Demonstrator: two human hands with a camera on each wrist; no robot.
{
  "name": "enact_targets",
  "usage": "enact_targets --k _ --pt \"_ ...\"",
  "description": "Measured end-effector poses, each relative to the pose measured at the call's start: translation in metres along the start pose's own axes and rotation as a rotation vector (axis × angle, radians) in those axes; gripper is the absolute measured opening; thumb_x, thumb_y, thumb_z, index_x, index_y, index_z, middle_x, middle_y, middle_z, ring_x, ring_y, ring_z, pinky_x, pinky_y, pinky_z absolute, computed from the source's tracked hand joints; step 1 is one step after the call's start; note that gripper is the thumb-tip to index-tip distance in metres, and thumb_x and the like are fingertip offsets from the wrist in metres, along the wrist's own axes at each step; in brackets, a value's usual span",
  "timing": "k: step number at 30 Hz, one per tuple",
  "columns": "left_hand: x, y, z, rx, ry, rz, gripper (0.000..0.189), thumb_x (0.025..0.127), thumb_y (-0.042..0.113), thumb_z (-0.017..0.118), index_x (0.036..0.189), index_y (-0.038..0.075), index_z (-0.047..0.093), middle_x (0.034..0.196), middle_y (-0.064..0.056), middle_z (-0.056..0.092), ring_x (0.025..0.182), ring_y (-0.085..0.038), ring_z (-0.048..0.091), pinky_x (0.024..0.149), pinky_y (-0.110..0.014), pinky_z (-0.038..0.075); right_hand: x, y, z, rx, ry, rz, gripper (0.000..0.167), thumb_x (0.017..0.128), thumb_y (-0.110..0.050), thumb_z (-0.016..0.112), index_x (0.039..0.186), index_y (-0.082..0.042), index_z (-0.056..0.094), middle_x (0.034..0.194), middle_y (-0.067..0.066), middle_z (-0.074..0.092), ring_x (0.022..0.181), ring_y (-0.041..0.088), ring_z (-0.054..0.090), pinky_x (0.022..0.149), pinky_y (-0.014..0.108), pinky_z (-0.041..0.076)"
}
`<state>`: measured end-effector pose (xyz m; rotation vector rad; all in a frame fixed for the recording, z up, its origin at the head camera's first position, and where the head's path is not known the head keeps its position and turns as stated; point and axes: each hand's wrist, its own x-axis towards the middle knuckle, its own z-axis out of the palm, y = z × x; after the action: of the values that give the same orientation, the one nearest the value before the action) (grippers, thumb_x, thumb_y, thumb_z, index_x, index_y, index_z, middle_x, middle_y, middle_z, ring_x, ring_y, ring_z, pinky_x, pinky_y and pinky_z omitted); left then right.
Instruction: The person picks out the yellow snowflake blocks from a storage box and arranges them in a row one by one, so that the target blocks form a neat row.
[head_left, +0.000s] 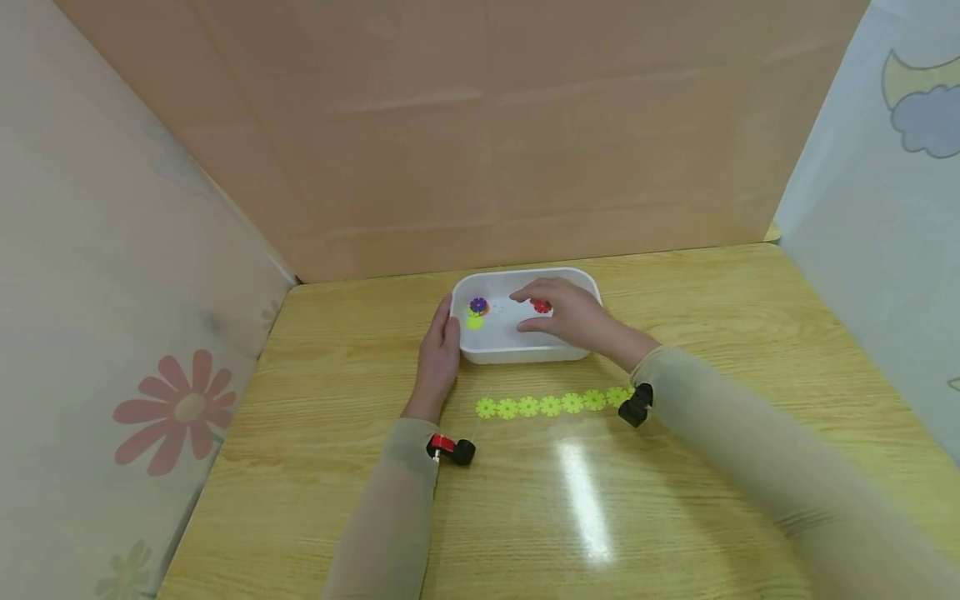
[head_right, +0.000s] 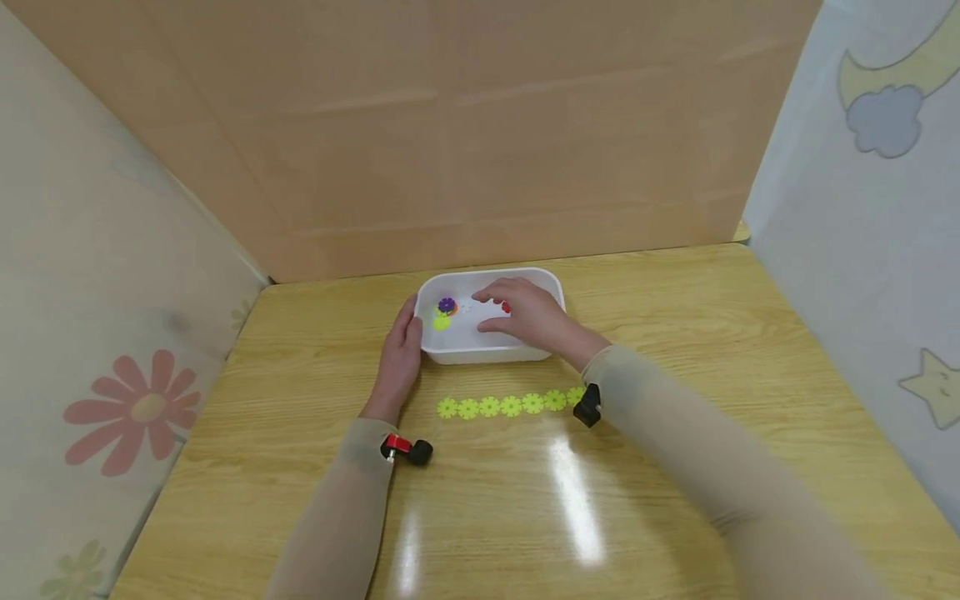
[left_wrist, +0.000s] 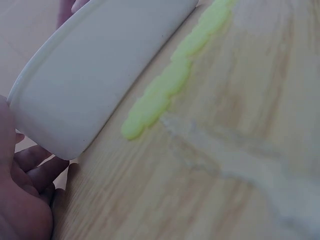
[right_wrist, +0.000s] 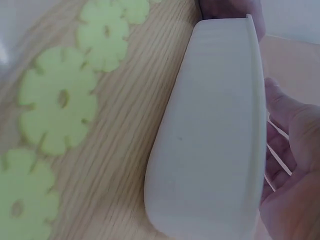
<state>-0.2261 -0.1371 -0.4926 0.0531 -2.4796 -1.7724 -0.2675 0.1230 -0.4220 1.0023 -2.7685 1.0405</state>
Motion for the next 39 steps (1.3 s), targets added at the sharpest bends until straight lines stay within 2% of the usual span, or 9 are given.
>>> enact_targets --k 2,4,10,21,28,39 --pt "0.0 0.0 0.001 0.001 0.002 -0.002 0.059 0.12 0.042 0.037 0.176 0.025 0.032 0.179 0.006 0.034 0.166 -0.022 0.026 0.135 -0.049 0.023 0.008 -0.001 0.005 0.009 -0.011 0.007 0.05 0.093 -0.019 0.092 0.139 -0.004 0.075 0.134 0.014 0.076 0.117 0.038 0.068 0.099 0.05 0.057" --pt "0.0 0.001 0.001 0.003 0.004 0.003 0.058 0.12 0.04 0.037 0.176 0.024 0.032 0.179 0.005 0.034 0.166 -0.023 0.027 0.135 -0.05 0.024 0.015 0.0 0.011 0.021 -0.024 0.014 0.052 0.094 -0.019 0.091 0.141 -0.004 0.074 0.138 0.013 0.075 0.125 0.037 0.068 0.106 0.05 0.056" --pt "0.0 0.0 0.001 0.003 0.008 0.03 0.057 0.121 0.035 0.038 0.176 0.022 0.034 0.177 0.002 0.037 0.165 -0.024 0.03 0.135 -0.05 0.025 0.032 0.0 0.024 0.036 -0.065 -0.01 0.053 0.096 -0.017 0.089 0.144 -0.002 0.072 0.144 0.013 0.072 0.141 0.032 0.062 0.124 0.048 0.044" --pt "-0.001 0.001 -0.002 0.018 0.016 0.044 0.058 0.12 0.038 0.038 0.175 0.021 0.035 0.175 0.0 0.041 0.163 -0.025 0.033 0.134 -0.048 0.027 0.054 0.002 0.046 0.017 -0.094 -0.013 0.052 0.097 -0.019 0.088 0.144 -0.003 0.072 0.144 0.011 0.072 0.139 0.032 0.064 0.123 0.046 0.046" --pt "-0.002 0.001 -0.003 0.016 0.034 0.045 0.057 0.119 0.037 0.039 0.174 0.021 0.039 0.173 0.0 0.044 0.161 -0.023 0.037 0.133 -0.046 0.029 0.059 -0.002 0.053 -0.008 -0.152 -0.049 0.05 0.1 -0.015 0.085 0.144 0.0 0.07 0.132 0.015 0.076 0.127 0.032 0.068 0.116 0.047 0.051" --pt "0.0 0.001 -0.003 0.025 0.018 0.061 0.058 0.119 0.039 0.038 0.175 0.023 0.036 0.175 0.001 0.04 0.163 -0.023 0.034 0.134 -0.047 0.028 0.054 0.011 0.048 -0.078 -0.161 -0.011 0.053 0.101 -0.022 0.084 0.148 -0.001 0.068 0.141 0.012 0.074 0.139 0.032 0.063 0.122 0.048 0.046"
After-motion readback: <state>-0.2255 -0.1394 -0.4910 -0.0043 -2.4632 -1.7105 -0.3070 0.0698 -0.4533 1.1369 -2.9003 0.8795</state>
